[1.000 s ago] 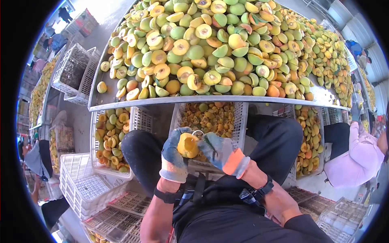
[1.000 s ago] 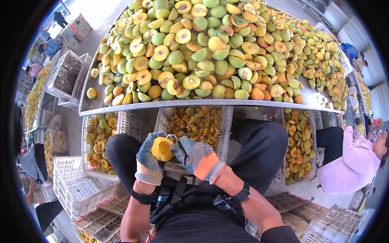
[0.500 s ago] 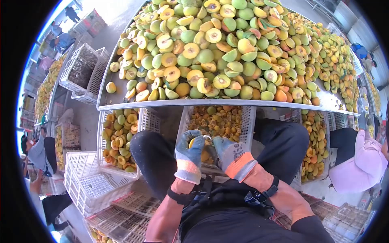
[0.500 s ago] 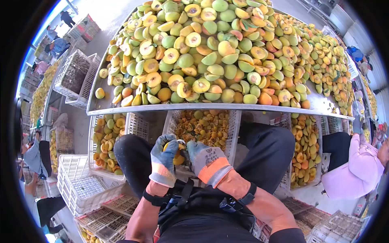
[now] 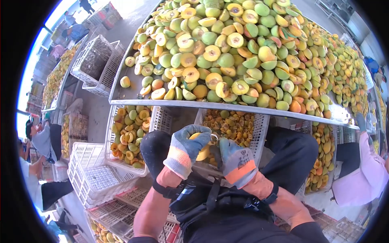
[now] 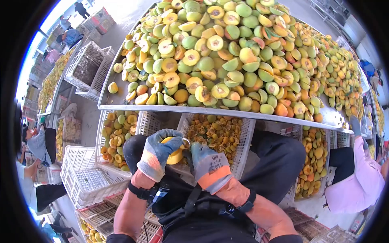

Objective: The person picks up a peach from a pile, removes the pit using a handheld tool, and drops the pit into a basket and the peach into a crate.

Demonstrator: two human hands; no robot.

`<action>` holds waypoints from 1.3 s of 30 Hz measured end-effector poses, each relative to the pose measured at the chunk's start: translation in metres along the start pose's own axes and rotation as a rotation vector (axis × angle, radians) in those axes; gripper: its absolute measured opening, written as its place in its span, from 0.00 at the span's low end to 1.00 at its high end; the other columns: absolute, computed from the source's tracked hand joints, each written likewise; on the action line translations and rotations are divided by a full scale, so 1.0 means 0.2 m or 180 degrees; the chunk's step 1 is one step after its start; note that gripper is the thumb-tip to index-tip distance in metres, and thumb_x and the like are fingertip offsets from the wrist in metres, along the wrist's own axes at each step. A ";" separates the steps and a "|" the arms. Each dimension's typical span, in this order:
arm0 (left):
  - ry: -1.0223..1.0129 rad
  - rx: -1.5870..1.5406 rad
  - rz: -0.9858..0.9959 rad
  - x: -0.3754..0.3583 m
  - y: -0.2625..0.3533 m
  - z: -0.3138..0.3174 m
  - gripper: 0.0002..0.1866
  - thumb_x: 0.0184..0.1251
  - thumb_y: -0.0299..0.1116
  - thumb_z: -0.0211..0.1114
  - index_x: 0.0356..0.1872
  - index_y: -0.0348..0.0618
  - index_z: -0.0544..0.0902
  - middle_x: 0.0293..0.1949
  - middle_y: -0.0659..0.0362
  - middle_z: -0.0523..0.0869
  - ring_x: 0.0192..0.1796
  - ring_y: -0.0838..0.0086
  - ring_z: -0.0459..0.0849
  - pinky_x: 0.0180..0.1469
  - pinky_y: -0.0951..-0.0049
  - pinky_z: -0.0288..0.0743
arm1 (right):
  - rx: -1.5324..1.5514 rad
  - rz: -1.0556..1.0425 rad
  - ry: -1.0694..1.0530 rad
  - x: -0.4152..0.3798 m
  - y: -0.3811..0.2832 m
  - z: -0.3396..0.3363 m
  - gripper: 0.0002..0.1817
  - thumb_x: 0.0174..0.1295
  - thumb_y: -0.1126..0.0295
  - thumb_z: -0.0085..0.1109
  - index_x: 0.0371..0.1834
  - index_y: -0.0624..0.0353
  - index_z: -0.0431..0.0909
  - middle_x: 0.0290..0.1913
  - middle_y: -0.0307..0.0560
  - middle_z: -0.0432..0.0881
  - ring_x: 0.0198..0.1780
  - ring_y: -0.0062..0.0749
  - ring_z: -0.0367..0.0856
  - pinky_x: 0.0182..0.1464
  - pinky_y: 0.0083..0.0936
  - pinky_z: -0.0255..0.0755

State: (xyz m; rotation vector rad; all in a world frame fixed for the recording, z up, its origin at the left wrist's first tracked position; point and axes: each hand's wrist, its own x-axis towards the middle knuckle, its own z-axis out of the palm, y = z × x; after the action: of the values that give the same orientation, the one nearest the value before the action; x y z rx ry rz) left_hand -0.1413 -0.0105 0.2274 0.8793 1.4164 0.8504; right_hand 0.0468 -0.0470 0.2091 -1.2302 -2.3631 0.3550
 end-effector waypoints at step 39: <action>0.1307 -0.0455 0.1543 0.41 0.00 -0.44 0.11 0.73 0.39 0.68 0.44 0.41 0.86 0.37 0.58 0.89 0.34 0.76 0.86 0.35 0.77 0.80 | 0.1673 0.0915 -0.0242 0.05 0.13 0.09 0.10 0.72 0.70 0.57 0.53 0.60 0.79 0.46 0.58 0.86 0.41 0.52 0.86 0.35 0.38 0.78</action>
State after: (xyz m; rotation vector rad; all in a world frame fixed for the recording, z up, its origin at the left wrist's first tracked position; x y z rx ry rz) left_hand -0.2304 0.0640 0.1932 0.9915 1.4849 1.5507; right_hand 0.0510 -0.0237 0.1847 -1.2978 -1.9571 1.0543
